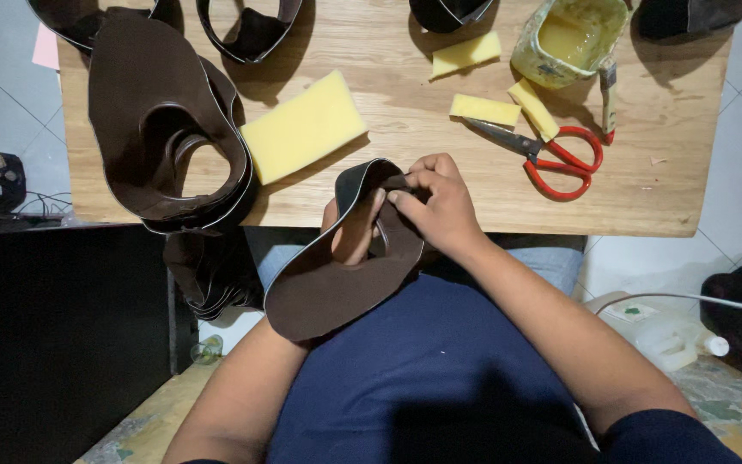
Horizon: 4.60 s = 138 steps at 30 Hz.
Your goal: The person sits at a workbench assembling shoe uppers, pressing yellow foam padding pieces into the inside of brown fabric uppers and folding the edges over the foam. They work on one upper at a time, briefly trim a piece with scissors, and set finished uppers on the table with others.
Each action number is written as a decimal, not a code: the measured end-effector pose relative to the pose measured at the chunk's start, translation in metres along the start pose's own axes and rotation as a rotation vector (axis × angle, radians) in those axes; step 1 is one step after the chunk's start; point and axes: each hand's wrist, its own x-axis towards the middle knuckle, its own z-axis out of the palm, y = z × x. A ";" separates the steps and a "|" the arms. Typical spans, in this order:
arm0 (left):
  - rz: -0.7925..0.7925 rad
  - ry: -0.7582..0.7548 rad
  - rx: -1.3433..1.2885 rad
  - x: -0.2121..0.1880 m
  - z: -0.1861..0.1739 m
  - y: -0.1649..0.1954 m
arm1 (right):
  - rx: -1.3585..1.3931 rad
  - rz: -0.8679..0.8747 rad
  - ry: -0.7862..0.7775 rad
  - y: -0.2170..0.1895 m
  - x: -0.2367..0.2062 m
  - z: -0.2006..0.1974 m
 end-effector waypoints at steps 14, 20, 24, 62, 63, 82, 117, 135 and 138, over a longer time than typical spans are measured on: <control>0.036 -0.156 -0.202 0.006 -0.003 -0.004 | -0.021 0.223 -0.120 -0.013 0.003 -0.009; 0.312 -0.103 0.036 0.014 -0.001 -0.024 | -0.081 0.102 -0.143 -0.003 -0.006 -0.016; 0.473 -0.104 0.240 0.016 -0.007 -0.032 | 0.040 -0.054 0.012 0.006 -0.010 -0.007; 0.005 -0.186 -0.268 -0.022 0.036 0.063 | 0.385 0.458 -0.337 -0.039 0.010 -0.050; -0.058 -0.159 -0.308 -0.022 0.038 0.063 | 0.389 0.464 -0.348 -0.040 0.012 -0.051; -0.034 -0.002 0.093 -0.008 0.032 0.025 | 0.159 0.322 -0.312 -0.020 0.001 -0.044; 0.013 0.020 0.053 0.013 0.007 -0.003 | -0.270 -0.249 0.065 -0.050 -0.004 -0.034; -0.068 -0.120 -0.224 0.015 -0.001 -0.015 | -0.135 0.051 0.016 -0.036 -0.008 -0.027; -0.108 -0.141 -0.200 0.010 0.000 -0.011 | -0.056 0.128 -0.054 -0.030 -0.008 -0.027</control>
